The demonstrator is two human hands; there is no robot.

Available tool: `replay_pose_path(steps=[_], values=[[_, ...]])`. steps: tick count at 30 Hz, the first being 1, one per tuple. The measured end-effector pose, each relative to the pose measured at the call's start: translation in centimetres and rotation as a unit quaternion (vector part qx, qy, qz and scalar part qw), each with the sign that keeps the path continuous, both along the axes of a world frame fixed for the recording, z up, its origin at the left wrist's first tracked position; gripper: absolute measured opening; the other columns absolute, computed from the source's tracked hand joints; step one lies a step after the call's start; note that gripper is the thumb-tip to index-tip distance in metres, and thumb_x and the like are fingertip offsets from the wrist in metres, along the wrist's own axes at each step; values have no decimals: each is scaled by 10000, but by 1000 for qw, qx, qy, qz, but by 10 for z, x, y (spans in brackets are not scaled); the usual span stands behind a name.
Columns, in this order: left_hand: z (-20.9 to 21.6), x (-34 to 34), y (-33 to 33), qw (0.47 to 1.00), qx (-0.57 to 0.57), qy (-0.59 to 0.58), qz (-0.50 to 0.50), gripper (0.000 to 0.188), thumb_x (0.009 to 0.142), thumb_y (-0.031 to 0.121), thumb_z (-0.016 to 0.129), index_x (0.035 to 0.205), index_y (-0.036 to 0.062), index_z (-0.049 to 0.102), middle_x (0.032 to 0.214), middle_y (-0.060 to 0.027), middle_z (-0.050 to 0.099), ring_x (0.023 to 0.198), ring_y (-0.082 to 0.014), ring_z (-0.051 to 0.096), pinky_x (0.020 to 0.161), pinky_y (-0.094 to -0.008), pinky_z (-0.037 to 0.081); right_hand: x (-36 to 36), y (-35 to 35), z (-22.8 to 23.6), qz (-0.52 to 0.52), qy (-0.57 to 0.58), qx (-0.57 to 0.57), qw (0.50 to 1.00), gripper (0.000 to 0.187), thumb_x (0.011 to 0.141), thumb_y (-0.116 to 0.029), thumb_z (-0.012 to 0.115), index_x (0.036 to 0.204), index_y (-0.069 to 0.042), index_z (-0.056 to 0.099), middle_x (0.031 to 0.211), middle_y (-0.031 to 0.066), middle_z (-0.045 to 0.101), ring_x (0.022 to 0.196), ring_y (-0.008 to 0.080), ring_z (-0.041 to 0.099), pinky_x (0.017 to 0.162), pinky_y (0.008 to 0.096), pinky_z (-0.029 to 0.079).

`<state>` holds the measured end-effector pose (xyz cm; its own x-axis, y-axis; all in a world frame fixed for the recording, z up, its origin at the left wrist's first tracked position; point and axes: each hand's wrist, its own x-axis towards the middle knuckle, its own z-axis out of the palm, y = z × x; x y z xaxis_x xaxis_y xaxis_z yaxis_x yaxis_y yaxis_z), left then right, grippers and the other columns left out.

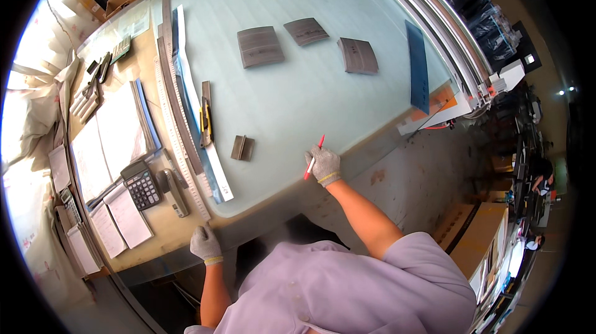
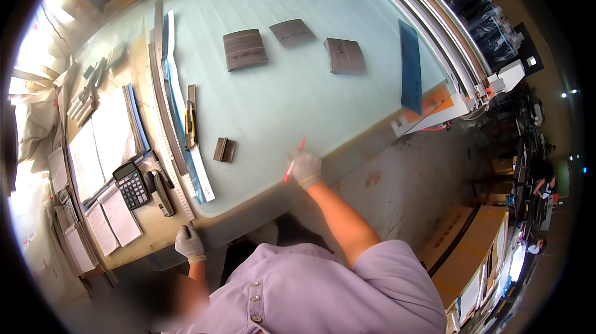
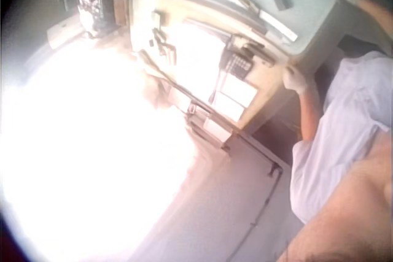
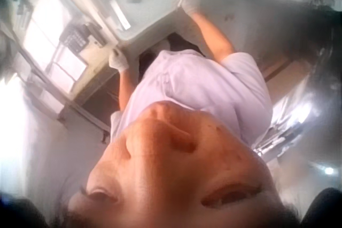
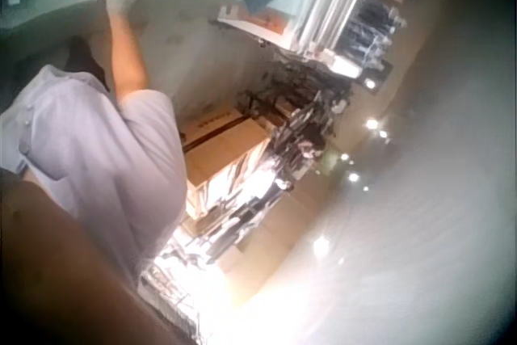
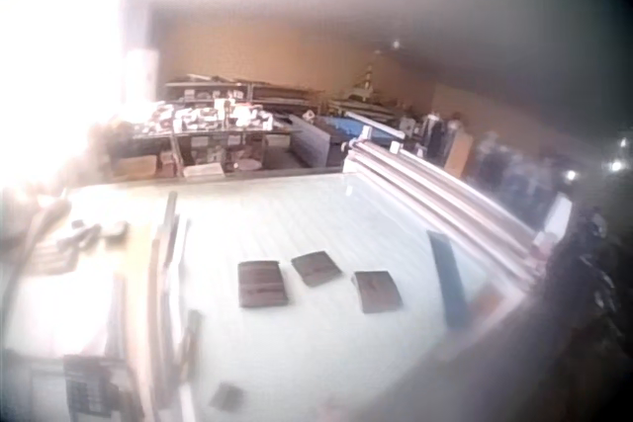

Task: The person measures and marks several rectangular tiles on a workbench using a metal ruler and a red marker. They handle the tiles one by one, aligning the ruler and drawing lines on the surfaces. The person also briefly writes on a notepad and flips through a binder during the process.

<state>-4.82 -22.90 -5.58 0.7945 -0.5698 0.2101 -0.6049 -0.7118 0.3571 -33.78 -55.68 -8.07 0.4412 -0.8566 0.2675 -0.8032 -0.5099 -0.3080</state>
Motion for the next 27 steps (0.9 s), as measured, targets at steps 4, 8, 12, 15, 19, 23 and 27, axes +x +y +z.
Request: replay_pose_path(steps=[4,8,12,15,19,23,27], values=[[-5,-9,-10,999,6,-33,13,409,971,269,707,664,75,518,651,-152,557,610,-377,585,567,-484,446,-13,-34,-20,6,0,44,999,195,923,-248,683,1076,-131,652,882,153,657,786,371,674,692,477,553],[-12,-11,-2,999,19,-39,26,407,986,262,705,671,64,540,664,-164,567,600,-360,584,562,-469,449,3,-61,23,47,33,159,986,401,964,-209,622,1356,-131,625,1116,201,665,948,402,670,850,490,555],[-8,-21,-31,997,-72,39,12,371,984,180,705,688,34,535,639,-164,524,558,-314,509,544,-434,412,-38,-104,11,50,-204,135,968,386,1006,-194,578,1373,-82,619,1243,235,672,1081,439,660,955,492,542],[34,-56,-114,970,-214,69,-93,332,974,102,691,697,17,528,631,-154,479,549,-280,434,537,-407,383,-85,-180,24,-120,-164,72,977,351,1004,-202,593,1317,-54,651,1215,246,680,1122,450,648,970,495,533],[69,-117,-300,920,-125,255,-271,204,984,98,633,1157,25,714,1114,-169,730,1028,-363,707,885,-412,553,-124,-316,42,-261,-177,96,944,386,981,-207,614,1309,-7,646,1159,270,704,1072,466,670,936,514,544],[38,-196,-504,842,-153,432,-285,477,1034,230,600,1478,60,565,1373,-187,682,1250,-332,666,1067,-374,506,-163,-435,23,-322,-232,222,891,443,930,-292,663,1220,42,687,1116,275,728,1027,443,693,932,472,535],[11,-231,-639,842,-165,489,-161,613,973,321,660,1519,77,527,1393,-249,645,1278,-349,643,1077,-423,506,-130,-464,20,-276,-200,333,879,476,882,-348,730,1112,69,727,1102,256,747,1014,375,711,948,469,519]])
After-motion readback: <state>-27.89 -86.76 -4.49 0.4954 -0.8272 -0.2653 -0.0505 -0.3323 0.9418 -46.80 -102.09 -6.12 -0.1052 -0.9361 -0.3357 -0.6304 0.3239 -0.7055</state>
